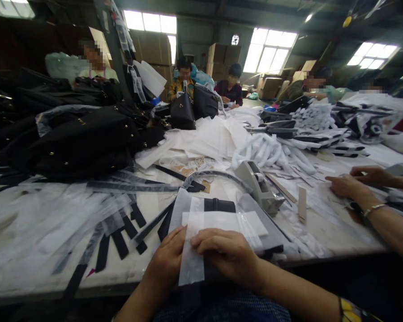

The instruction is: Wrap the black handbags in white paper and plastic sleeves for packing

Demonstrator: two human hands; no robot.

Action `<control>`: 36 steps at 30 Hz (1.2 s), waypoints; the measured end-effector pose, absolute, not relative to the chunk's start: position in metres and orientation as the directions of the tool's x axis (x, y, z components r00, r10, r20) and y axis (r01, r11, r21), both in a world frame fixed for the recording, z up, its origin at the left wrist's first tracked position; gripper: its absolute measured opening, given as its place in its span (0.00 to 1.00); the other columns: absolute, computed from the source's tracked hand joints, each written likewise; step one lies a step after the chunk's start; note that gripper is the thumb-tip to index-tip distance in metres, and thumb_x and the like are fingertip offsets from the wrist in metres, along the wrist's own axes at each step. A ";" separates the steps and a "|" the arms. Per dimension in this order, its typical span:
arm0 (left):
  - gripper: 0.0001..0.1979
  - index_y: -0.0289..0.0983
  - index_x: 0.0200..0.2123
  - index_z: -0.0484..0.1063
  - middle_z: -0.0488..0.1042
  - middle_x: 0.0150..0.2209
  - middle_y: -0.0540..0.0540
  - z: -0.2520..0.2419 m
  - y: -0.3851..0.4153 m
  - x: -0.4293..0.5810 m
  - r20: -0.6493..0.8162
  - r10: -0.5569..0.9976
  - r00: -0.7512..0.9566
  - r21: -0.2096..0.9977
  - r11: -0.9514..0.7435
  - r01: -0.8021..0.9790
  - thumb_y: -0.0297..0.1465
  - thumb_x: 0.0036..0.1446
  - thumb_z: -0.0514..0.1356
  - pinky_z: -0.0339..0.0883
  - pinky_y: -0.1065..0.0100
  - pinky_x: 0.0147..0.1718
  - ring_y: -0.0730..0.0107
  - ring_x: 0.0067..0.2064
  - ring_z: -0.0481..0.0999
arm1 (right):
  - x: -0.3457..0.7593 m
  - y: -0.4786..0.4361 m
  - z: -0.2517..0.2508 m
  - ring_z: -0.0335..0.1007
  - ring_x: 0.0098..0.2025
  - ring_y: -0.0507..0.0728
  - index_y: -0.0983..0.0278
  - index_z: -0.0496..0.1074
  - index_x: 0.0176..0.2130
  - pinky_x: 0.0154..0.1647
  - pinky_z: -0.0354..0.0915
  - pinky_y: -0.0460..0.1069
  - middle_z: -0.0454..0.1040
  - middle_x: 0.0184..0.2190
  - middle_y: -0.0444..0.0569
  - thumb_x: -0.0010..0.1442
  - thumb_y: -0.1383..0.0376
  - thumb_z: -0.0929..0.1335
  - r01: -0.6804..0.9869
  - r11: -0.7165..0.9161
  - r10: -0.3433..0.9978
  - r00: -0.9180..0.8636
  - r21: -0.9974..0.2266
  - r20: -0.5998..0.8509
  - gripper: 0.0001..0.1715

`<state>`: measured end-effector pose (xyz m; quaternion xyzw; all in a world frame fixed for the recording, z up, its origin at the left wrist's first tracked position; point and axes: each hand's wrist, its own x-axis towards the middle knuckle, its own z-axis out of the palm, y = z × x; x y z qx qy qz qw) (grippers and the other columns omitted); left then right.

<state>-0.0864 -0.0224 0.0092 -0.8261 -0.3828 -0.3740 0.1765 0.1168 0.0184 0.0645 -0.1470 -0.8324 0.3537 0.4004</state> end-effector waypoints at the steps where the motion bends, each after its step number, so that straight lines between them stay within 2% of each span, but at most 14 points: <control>1: 0.12 0.32 0.42 0.74 0.80 0.44 0.38 0.008 -0.022 -0.087 0.763 0.493 0.418 0.003 -0.650 0.760 0.28 0.70 0.50 0.75 0.63 0.50 0.62 0.49 0.79 | 0.116 0.019 0.065 0.78 0.46 0.54 0.67 0.74 0.40 0.51 0.74 0.48 0.81 0.42 0.54 0.63 0.77 0.66 -0.039 0.684 0.545 -0.637 -0.729 0.546 0.09; 6: 0.09 0.32 0.43 0.72 0.80 0.44 0.39 0.000 -0.026 -0.088 0.770 0.522 0.366 0.052 -0.624 0.780 0.25 0.69 0.51 0.73 0.62 0.53 0.65 0.48 0.79 | 0.119 0.019 0.061 0.78 0.46 0.54 0.66 0.75 0.40 0.51 0.74 0.48 0.81 0.40 0.53 0.64 0.76 0.67 -0.060 0.683 0.525 -0.651 -0.727 0.548 0.08; 10: 0.07 0.32 0.44 0.71 0.77 0.48 0.36 -0.006 -0.031 -0.087 0.773 0.567 0.284 0.128 -0.579 0.805 0.24 0.67 0.53 0.73 0.60 0.53 0.62 0.54 0.76 | 0.119 0.019 0.049 0.78 0.46 0.55 0.67 0.75 0.41 0.56 0.71 0.52 0.81 0.40 0.55 0.65 0.76 0.65 -0.081 0.826 0.351 -0.700 -0.557 0.622 0.10; 14: 0.15 0.34 0.54 0.69 0.70 0.57 0.32 -0.010 -0.032 -0.088 0.778 0.569 0.266 0.154 -0.584 0.797 0.21 0.66 0.55 0.72 0.58 0.53 0.57 0.62 0.69 | 0.120 0.018 0.042 0.78 0.48 0.54 0.67 0.74 0.43 0.59 0.69 0.53 0.82 0.41 0.54 0.65 0.77 0.61 -0.065 0.906 0.245 -0.725 -0.418 0.644 0.14; 17: 0.18 0.33 0.58 0.68 0.72 0.58 0.34 -0.009 -0.032 -0.089 0.738 0.583 0.339 0.122 -0.611 0.782 0.21 0.66 0.55 0.69 0.54 0.56 0.54 0.65 0.65 | 0.123 0.015 0.051 0.79 0.45 0.54 0.66 0.74 0.43 0.59 0.69 0.53 0.82 0.39 0.53 0.68 0.69 0.63 -0.096 0.896 0.212 -0.766 -0.434 0.606 0.10; 18: 0.19 0.33 0.59 0.67 0.73 0.57 0.36 -0.009 -0.032 -0.089 0.725 0.586 0.362 0.110 -0.617 0.779 0.21 0.66 0.54 0.68 0.53 0.57 0.55 0.64 0.66 | 0.124 0.013 0.056 0.79 0.43 0.54 0.65 0.74 0.42 0.59 0.69 0.53 0.82 0.38 0.52 0.68 0.65 0.65 -0.096 0.876 0.238 -0.767 -0.473 0.596 0.09; 20: 0.19 0.32 0.59 0.67 0.75 0.56 0.38 -0.010 -0.032 -0.089 0.715 0.586 0.382 0.098 -0.625 0.775 0.20 0.67 0.52 0.66 0.54 0.58 0.59 0.63 0.68 | 0.125 0.010 0.065 0.79 0.41 0.54 0.64 0.74 0.41 0.58 0.69 0.53 0.81 0.37 0.51 0.67 0.62 0.66 -0.023 0.830 0.375 -0.716 -0.557 0.589 0.09; 23: 0.19 0.32 0.59 0.67 0.76 0.56 0.39 -0.012 -0.031 -0.089 0.729 0.576 0.370 0.097 -0.621 0.778 0.20 0.67 0.52 0.67 0.56 0.58 0.61 0.61 0.70 | 0.121 0.008 0.068 0.76 0.47 0.57 0.63 0.73 0.44 0.58 0.68 0.57 0.80 0.42 0.51 0.65 0.63 0.69 0.211 0.793 0.567 -0.602 -0.572 0.563 0.08; 26: 0.18 0.32 0.59 0.67 0.76 0.55 0.38 -0.009 -0.031 -0.091 0.724 0.577 0.377 0.105 -0.632 0.768 0.22 0.67 0.52 0.69 0.55 0.56 0.60 0.61 0.70 | 0.116 0.008 0.057 0.71 0.52 0.62 0.64 0.70 0.51 0.56 0.68 0.60 0.76 0.49 0.55 0.62 0.64 0.70 0.379 0.818 0.567 -0.659 -0.433 0.494 0.17; 29: 0.23 0.33 0.63 0.62 0.73 0.59 0.38 0.005 -0.037 -0.096 0.624 0.658 0.423 0.191 -0.653 0.733 0.23 0.65 0.52 0.68 0.52 0.58 0.59 0.63 0.67 | 0.114 0.010 0.042 0.69 0.51 0.62 0.65 0.69 0.51 0.55 0.68 0.59 0.75 0.50 0.55 0.64 0.70 0.64 0.425 0.848 0.530 -0.713 -0.317 0.460 0.15; 32: 0.32 0.31 0.67 0.55 0.66 0.64 0.36 0.019 -0.043 -0.100 0.470 0.752 0.463 0.305 -0.631 0.714 0.30 0.62 0.58 0.65 0.50 0.62 0.55 0.66 0.64 | 0.112 0.011 0.034 0.68 0.48 0.62 0.65 0.69 0.50 0.53 0.68 0.58 0.76 0.47 0.54 0.66 0.69 0.64 0.433 0.866 0.499 -0.726 -0.250 0.473 0.12; 34: 0.32 0.30 0.66 0.56 0.68 0.63 0.35 0.020 -0.042 -0.100 0.480 0.748 0.457 0.283 -0.626 0.727 0.34 0.62 0.60 0.66 0.51 0.61 0.55 0.64 0.67 | 0.111 0.011 0.035 0.68 0.46 0.62 0.65 0.69 0.49 0.49 0.69 0.58 0.76 0.46 0.55 0.66 0.66 0.65 0.452 0.864 0.500 -0.726 -0.221 0.472 0.11; 36: 0.25 0.30 0.63 0.61 0.73 0.59 0.36 0.014 -0.038 -0.098 0.589 0.680 0.437 0.188 -0.641 0.744 0.31 0.66 0.57 0.69 0.54 0.58 0.58 0.61 0.71 | 0.111 0.011 0.041 0.68 0.44 0.62 0.65 0.69 0.49 0.48 0.69 0.58 0.76 0.45 0.56 0.66 0.66 0.65 0.474 0.847 0.531 -0.725 -0.242 0.439 0.12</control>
